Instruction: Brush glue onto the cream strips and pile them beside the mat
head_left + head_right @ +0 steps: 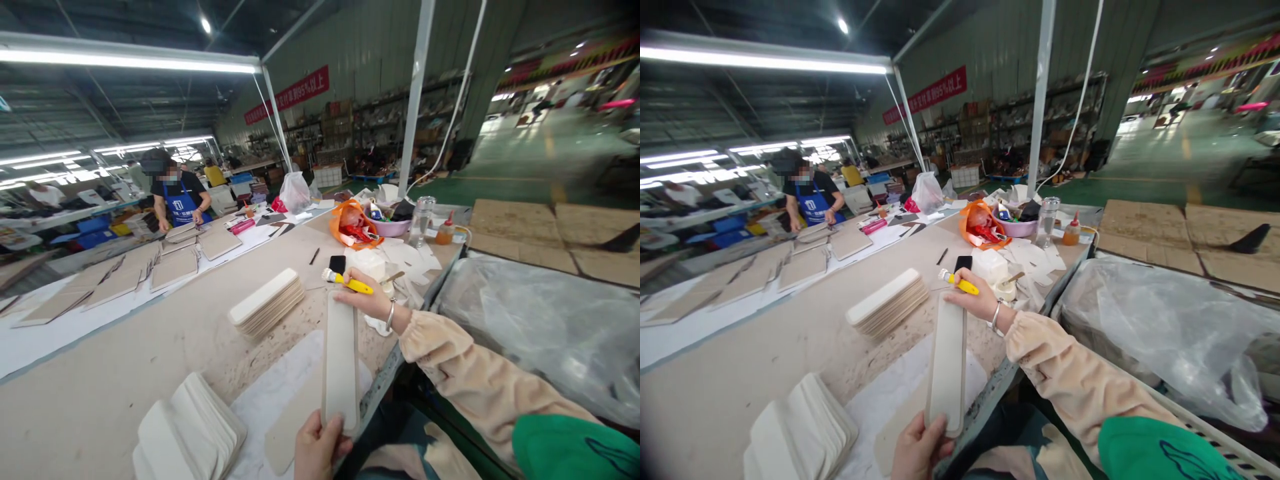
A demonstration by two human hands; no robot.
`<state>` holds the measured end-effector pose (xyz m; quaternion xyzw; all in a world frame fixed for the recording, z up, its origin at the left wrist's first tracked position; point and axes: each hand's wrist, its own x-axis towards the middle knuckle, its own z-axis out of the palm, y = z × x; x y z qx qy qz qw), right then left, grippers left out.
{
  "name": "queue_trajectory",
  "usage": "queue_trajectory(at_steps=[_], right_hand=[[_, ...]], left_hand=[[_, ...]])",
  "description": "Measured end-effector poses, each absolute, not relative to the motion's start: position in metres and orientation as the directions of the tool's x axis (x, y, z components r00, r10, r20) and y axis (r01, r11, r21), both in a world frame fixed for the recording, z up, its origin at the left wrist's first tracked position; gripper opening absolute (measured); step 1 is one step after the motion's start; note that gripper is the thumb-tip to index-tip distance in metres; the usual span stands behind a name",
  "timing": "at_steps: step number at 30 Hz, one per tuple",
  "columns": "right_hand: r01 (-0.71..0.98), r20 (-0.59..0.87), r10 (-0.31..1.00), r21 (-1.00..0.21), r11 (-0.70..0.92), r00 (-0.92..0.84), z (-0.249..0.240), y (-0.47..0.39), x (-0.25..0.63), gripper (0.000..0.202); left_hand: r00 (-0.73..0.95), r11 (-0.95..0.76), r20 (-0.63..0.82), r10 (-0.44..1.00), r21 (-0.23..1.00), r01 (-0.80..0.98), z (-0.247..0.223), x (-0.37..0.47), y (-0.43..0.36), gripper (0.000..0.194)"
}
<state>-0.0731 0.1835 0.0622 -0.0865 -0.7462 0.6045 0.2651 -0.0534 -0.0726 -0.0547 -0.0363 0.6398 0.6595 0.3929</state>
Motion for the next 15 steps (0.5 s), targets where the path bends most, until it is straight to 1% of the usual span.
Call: queue_trajectory(at_steps=[4, 8, 11, 13, 15], right_hand=[[-0.167, 0.299, 0.456, -0.937, 0.308, -0.838, 0.055, 0.189, -0.081, 0.037], [-0.179, 0.372, 0.481, -0.899, 0.401, -0.794, 0.050, 0.198, -0.103, 0.034], [-0.174, 0.454, 0.477, -0.836, 0.520, -0.753, 0.050, 0.205, -0.133, 0.030], [-0.169, 0.502, 0.469, -0.792, 0.586, -0.727, 0.048, 0.209, -0.159, 0.028], [-0.159, 0.527, 0.456, -0.761, 0.629, -0.717, 0.044, 0.211, -0.187, 0.026]], left_hand=[[-0.710, 0.135, -0.527, 0.468, 0.836, -0.532, -0.047, -0.065, -0.076, 0.050], [-0.768, 0.117, -0.445, 0.460, 0.888, -0.444, -0.022, -0.105, -0.085, 0.052], [-0.817, 0.119, -0.353, 0.455, 0.934, -0.338, 0.006, -0.158, -0.091, 0.050], [-0.858, 0.135, -0.269, 0.437, 0.963, -0.234, 0.025, -0.199, -0.091, 0.047], [-0.907, 0.185, -0.189, 0.376, 0.975, -0.126, 0.039, -0.240, -0.088, 0.047]])
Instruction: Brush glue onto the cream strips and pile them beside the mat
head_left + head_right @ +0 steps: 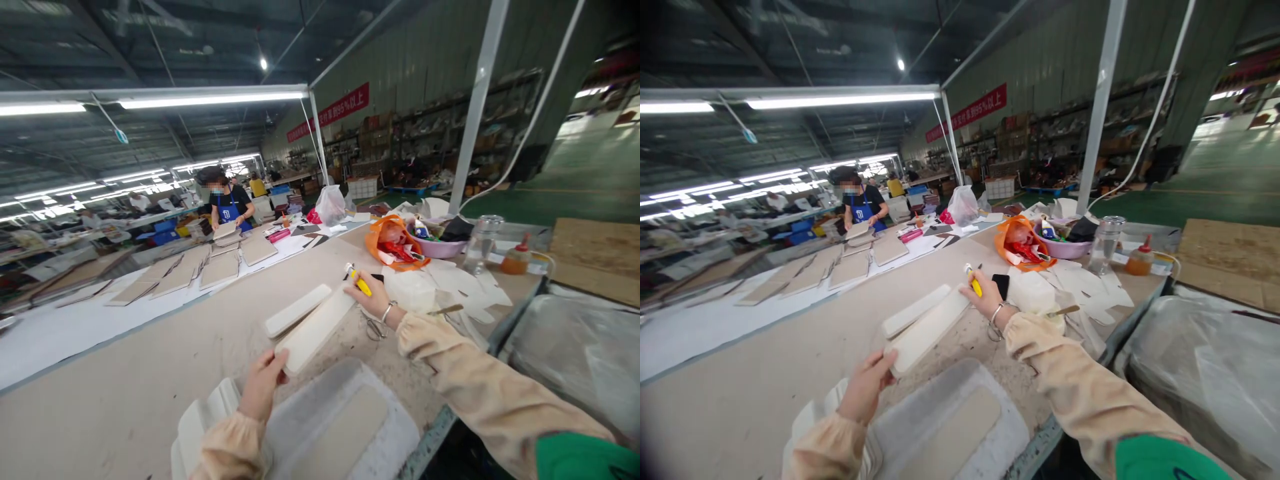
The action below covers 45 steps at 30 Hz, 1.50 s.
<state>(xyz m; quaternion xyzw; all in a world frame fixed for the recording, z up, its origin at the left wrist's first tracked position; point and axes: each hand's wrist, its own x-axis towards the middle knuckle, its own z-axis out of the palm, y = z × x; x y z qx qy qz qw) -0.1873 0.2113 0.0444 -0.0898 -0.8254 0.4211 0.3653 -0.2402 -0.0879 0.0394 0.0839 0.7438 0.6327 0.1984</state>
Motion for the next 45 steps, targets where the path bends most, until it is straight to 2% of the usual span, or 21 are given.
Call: queue_trajectory(at_steps=[4, 9, 13, 20, 27, 30, 33, 36, 40, 42, 45], right_hand=[[-0.068, 0.497, 0.485, -0.746, 0.663, -0.720, 0.033, 0.211, -0.242, 0.026], [0.015, 0.445, 0.502, -0.738, 0.675, -0.742, 0.017, 0.209, -0.289, 0.022], [0.065, 0.397, 0.505, -0.734, 0.676, -0.766, 0.002, 0.210, -0.306, 0.018], [0.121, 0.362, 0.478, -0.683, 0.720, -0.801, -0.009, 0.208, -0.314, 0.017], [0.154, 0.390, 0.466, -0.612, 0.775, -0.794, 0.002, 0.210, -0.296, 0.020], [0.035, 0.526, 0.405, -0.577, 0.816, -0.748, 0.003, 0.206, -0.263, 0.022], [-0.082, 0.604, 0.364, -0.583, 0.808, -0.709, -0.001, 0.196, -0.210, 0.025], [-0.076, 0.491, 0.419, -0.713, 0.697, -0.764, -0.012, 0.182, -0.143, 0.027], [-0.015, 0.192, 0.522, -0.946, 0.325, -0.831, -0.035, 0.157, -0.067, 0.035], [0.030, 0.055, 0.492, -0.986, 0.162, -0.869, -0.045, 0.141, -0.045, 0.037], [0.093, -0.072, 0.419, -0.995, 0.030, -0.905, -0.052, 0.113, -0.030, 0.034]], left_hand=[[-0.956, 0.299, -0.113, 0.272, 0.954, -0.028, 0.050, -0.308, -0.078, 0.046], [-0.970, 0.422, -0.088, 0.227, 0.906, 0.017, 0.038, -0.359, -0.074, 0.034], [-0.975, 0.541, -0.076, 0.211, 0.839, 0.052, 0.023, -0.378, -0.077, 0.026], [-0.983, 0.676, 0.001, 0.184, 0.725, 0.127, 0.005, -0.386, -0.081, 0.024], [-0.975, 0.715, 0.184, 0.123, 0.665, 0.216, 0.016, -0.368, -0.083, 0.037], [-0.957, 0.697, 0.266, 0.112, 0.665, 0.267, 0.010, -0.326, -0.093, 0.043], [-0.885, 0.601, 0.399, 0.241, 0.655, 0.459, -0.014, -0.259, -0.116, 0.037], [-0.804, 0.572, 0.431, 0.409, 0.565, 0.594, -0.051, -0.184, -0.153, 0.028], [-0.752, 0.598, 0.403, 0.522, 0.456, 0.659, -0.097, -0.115, -0.204, 0.021], [-0.720, 0.602, 0.390, 0.574, 0.395, 0.694, -0.107, -0.100, -0.218, 0.023], [-0.682, 0.607, 0.345, 0.644, 0.312, 0.731, -0.107, -0.092, -0.222, 0.030]])
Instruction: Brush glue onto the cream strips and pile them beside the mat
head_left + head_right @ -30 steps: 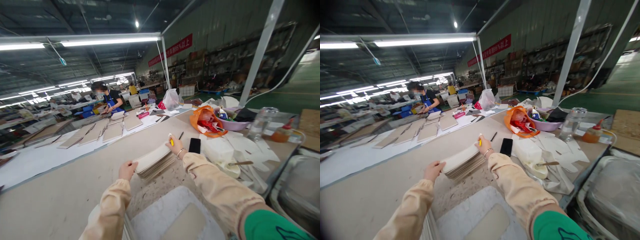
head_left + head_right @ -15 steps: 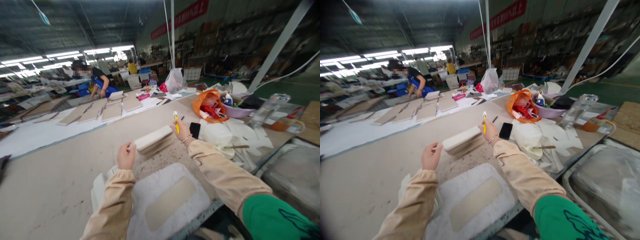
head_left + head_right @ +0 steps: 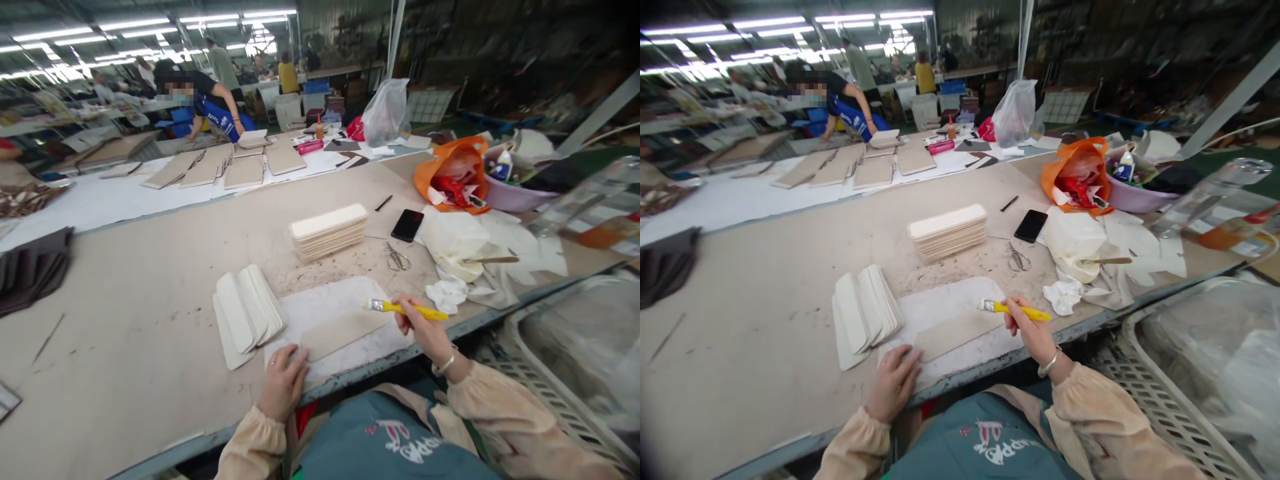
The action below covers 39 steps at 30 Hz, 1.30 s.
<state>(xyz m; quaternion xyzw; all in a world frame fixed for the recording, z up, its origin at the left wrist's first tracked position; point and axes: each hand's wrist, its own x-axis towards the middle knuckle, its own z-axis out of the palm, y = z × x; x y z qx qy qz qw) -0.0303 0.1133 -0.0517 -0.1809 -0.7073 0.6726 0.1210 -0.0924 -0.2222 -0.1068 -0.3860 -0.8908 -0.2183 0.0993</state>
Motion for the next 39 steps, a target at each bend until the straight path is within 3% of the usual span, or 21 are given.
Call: queue_trajectory(at_steps=[4, 13, 20, 23, 28, 34, 36, 39], right_hand=[[0.126, -0.132, 0.382, -0.991, -0.041, -0.915, -0.054, 0.079, -0.029, 0.034], [0.229, -0.231, 0.265, -0.973, -0.041, -0.936, -0.068, 0.016, -0.045, 0.032], [0.242, -0.224, 0.186, -0.967, 0.084, -0.957, -0.076, -0.016, -0.070, 0.029], [0.248, -0.212, 0.214, -0.955, 0.161, -0.954, -0.079, -0.014, -0.074, 0.029], [0.270, -0.149, 0.365, -0.912, 0.308, -0.919, -0.083, 0.027, -0.069, 0.031], [0.327, -0.012, 0.482, -0.750, 0.575, -0.876, -0.070, 0.104, -0.052, 0.034], [0.312, 0.072, 0.462, -0.644, 0.698, -0.884, -0.060, 0.116, -0.044, 0.035], [0.218, 0.200, 0.328, -0.430, 0.876, -0.923, -0.048, 0.111, -0.034, 0.034]], left_hand=[[-0.667, 0.609, 0.319, 0.674, 0.271, 0.745, -0.106, -0.092, -0.217, 0.030], [-0.642, 0.527, 0.392, 0.659, 0.368, 0.766, -0.121, -0.091, -0.223, 0.022], [-0.638, 0.516, 0.398, 0.659, 0.377, 0.769, -0.114, -0.090, -0.221, 0.017], [-0.650, 0.535, 0.383, 0.656, 0.372, 0.759, -0.111, -0.089, -0.220, 0.016], [-0.652, 0.561, 0.364, 0.666, 0.331, 0.758, -0.109, -0.091, -0.219, 0.015], [-0.620, 0.557, 0.400, 0.675, 0.276, 0.784, -0.111, -0.092, -0.219, 0.016], [-0.616, 0.557, 0.396, 0.680, 0.266, 0.786, -0.114, -0.093, -0.220, 0.016], [-0.609, 0.553, 0.398, 0.686, 0.259, 0.792, -0.118, -0.094, -0.222, 0.016]])
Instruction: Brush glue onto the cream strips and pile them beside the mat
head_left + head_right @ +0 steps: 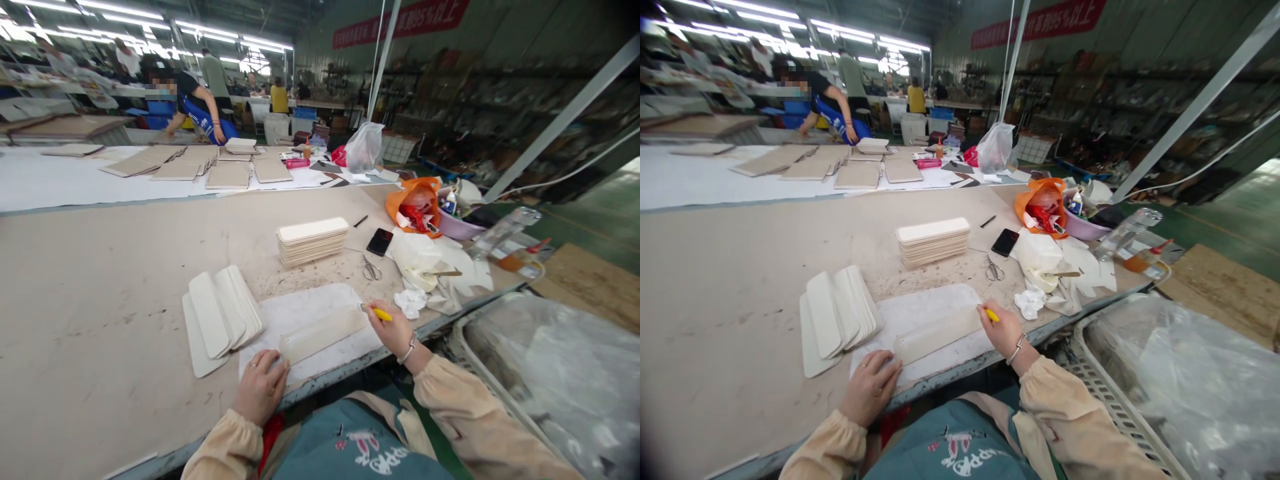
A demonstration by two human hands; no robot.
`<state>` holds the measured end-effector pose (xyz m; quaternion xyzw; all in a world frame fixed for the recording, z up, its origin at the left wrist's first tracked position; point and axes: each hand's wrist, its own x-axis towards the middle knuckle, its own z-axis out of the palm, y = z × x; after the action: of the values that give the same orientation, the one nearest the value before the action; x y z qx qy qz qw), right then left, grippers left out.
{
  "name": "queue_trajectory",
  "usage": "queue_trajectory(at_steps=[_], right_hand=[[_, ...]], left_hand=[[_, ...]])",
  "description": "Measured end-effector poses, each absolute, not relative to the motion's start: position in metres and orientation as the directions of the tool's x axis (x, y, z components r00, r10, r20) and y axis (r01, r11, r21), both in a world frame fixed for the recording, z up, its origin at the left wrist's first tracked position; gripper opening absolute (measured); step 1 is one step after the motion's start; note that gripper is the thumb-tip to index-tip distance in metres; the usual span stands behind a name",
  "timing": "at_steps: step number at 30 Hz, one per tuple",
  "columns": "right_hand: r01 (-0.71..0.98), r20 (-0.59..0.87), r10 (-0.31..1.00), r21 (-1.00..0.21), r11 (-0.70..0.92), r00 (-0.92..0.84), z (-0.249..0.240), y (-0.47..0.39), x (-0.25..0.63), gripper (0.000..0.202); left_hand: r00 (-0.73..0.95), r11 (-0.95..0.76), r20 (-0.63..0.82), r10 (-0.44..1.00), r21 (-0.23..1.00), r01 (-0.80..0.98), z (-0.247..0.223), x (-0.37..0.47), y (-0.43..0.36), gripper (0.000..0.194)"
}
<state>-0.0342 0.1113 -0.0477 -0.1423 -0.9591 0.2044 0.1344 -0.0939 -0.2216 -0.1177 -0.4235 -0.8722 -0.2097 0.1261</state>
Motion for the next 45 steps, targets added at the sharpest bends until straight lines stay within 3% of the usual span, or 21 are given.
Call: queue_trajectory(at_steps=[4, 6, 9, 11, 14, 16, 19, 21, 26, 28, 32, 34, 40, 45], right_hand=[[0.118, 0.096, 0.128, -0.107, 0.987, -0.987, -0.055, 0.073, -0.030, 0.026], [0.030, 0.002, 0.030, -0.037, 0.999, -1.000, -0.062, 0.048, -0.030, 0.019], [-0.119, -0.037, -0.122, -0.066, 0.991, -0.992, -0.066, 0.010, -0.032, 0.012], [-0.165, 0.005, -0.166, -0.172, 0.971, -0.986, -0.062, -0.011, -0.037, 0.014], [-0.045, 0.044, -0.025, -0.535, 0.844, -0.999, -0.057, -0.031, -0.049, 0.024], [0.109, -0.043, 0.124, -0.794, 0.599, -0.991, -0.060, -0.032, -0.057, 0.028], [0.251, -0.183, 0.248, -0.925, 0.284, -0.951, -0.072, -0.013, -0.061, 0.025], [0.301, -0.205, 0.339, -0.918, 0.260, -0.918, -0.077, 0.015, -0.059, 0.026], [0.351, -0.104, 0.509, -0.837, 0.419, -0.854, -0.065, 0.072, -0.044, 0.031], [0.309, -0.103, 0.465, -0.866, 0.393, -0.879, -0.058, 0.064, -0.041, 0.030], [0.252, -0.198, 0.238, -0.942, 0.222, -0.951, -0.060, 0.010, -0.044, 0.026], [0.229, -0.195, 0.173, -0.950, 0.212, -0.965, -0.066, -0.009, -0.049, 0.024], [0.242, -0.112, 0.327, -0.888, 0.390, -0.938, -0.073, 0.039, -0.047, 0.027], [0.289, 0.024, 0.422, -0.694, 0.659, -0.906, -0.057, 0.101, -0.032, 0.031]], left_hand=[[-0.605, 0.548, 0.405, 0.685, 0.261, 0.795, -0.119, -0.094, -0.222, 0.016], [-0.598, 0.539, 0.413, 0.687, 0.263, 0.801, -0.118, -0.094, -0.222, 0.016], [-0.585, 0.524, 0.428, 0.689, 0.265, 0.810, -0.119, -0.094, -0.221, 0.016], [-0.580, 0.518, 0.432, 0.690, 0.265, 0.813, -0.121, -0.095, -0.221, 0.016], [-0.580, 0.515, 0.424, 0.696, 0.268, 0.814, -0.122, -0.096, -0.221, 0.016], [-0.586, 0.517, 0.414, 0.697, 0.276, 0.810, -0.121, -0.097, -0.221, 0.016], [-0.599, 0.523, 0.408, 0.690, 0.291, 0.801, -0.117, -0.095, -0.221, 0.016], [-0.609, 0.529, 0.407, 0.681, 0.302, 0.793, -0.114, -0.094, -0.220, 0.015], [-0.614, 0.526, 0.403, 0.679, 0.317, 0.789, -0.111, -0.093, -0.220, 0.015], [-0.607, 0.516, 0.411, 0.680, 0.319, 0.795, -0.113, -0.093, -0.221, 0.016], [-0.602, 0.509, 0.417, 0.681, 0.322, 0.798, -0.117, -0.093, -0.222, 0.017], [-0.603, 0.513, 0.422, 0.677, 0.317, 0.798, -0.117, -0.093, -0.222, 0.017], [-0.606, 0.526, 0.425, 0.672, 0.302, 0.795, -0.112, -0.093, -0.220, 0.016], [-0.616, 0.529, 0.402, 0.678, 0.316, 0.788, -0.113, -0.094, -0.220, 0.016]])
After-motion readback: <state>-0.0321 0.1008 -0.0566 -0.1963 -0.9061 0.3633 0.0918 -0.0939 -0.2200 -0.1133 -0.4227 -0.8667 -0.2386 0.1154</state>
